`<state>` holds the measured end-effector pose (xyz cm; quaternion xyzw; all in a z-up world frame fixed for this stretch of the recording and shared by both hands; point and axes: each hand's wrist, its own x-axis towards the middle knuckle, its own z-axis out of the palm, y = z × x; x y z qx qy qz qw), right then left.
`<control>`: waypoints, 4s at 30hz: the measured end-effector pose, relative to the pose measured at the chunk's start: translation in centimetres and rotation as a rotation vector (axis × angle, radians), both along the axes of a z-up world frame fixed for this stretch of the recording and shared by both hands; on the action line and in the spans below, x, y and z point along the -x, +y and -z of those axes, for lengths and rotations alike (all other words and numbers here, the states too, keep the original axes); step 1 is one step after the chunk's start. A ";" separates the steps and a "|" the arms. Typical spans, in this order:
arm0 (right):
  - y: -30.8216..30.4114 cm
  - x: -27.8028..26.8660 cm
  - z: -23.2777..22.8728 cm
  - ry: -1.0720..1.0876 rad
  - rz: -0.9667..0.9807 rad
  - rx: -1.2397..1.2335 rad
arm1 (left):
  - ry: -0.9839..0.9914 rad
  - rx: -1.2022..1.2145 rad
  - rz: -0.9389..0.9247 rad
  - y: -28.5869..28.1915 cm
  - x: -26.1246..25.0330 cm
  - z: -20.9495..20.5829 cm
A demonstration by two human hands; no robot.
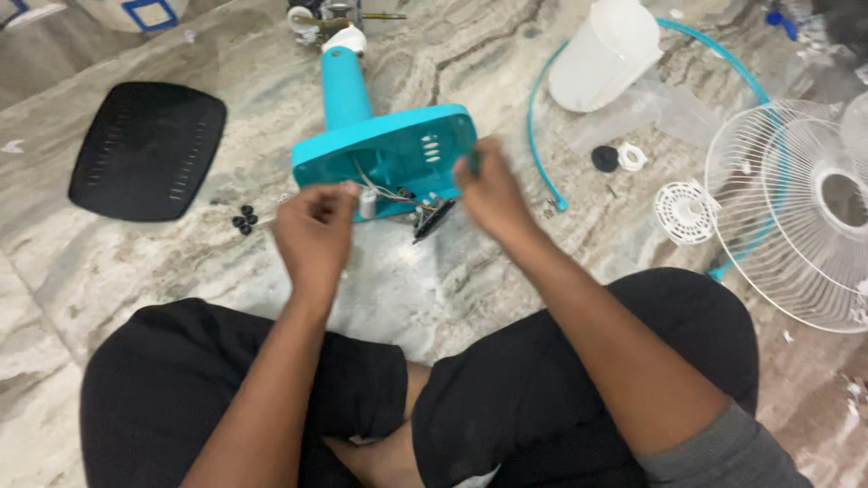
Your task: The person sits on the floor and disassembles a teal pedestal fan base using a screwdriver. They remove the back cover, unscrew and detach the internal switch, and handle various small parts and wires. The fan remains partially disassembled at the end.
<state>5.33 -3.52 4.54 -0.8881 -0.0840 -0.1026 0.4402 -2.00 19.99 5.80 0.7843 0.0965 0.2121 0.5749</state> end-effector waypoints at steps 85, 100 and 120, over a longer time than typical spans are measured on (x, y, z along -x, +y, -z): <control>-0.8 -0.4 -2.3 -0.284 0.216 -0.065 | -0.170 -0.316 0.259 6.5 -3.3 -5.9; -7.6 -0.4 -9.2 0.366 -0.014 -0.298 | -0.147 -0.719 0.208 -3.1 -4.3 -9.1; -39.5 6.6 -0.8 -0.176 0.624 0.329 | -0.256 -0.683 0.616 -25.1 -9.0 -9.6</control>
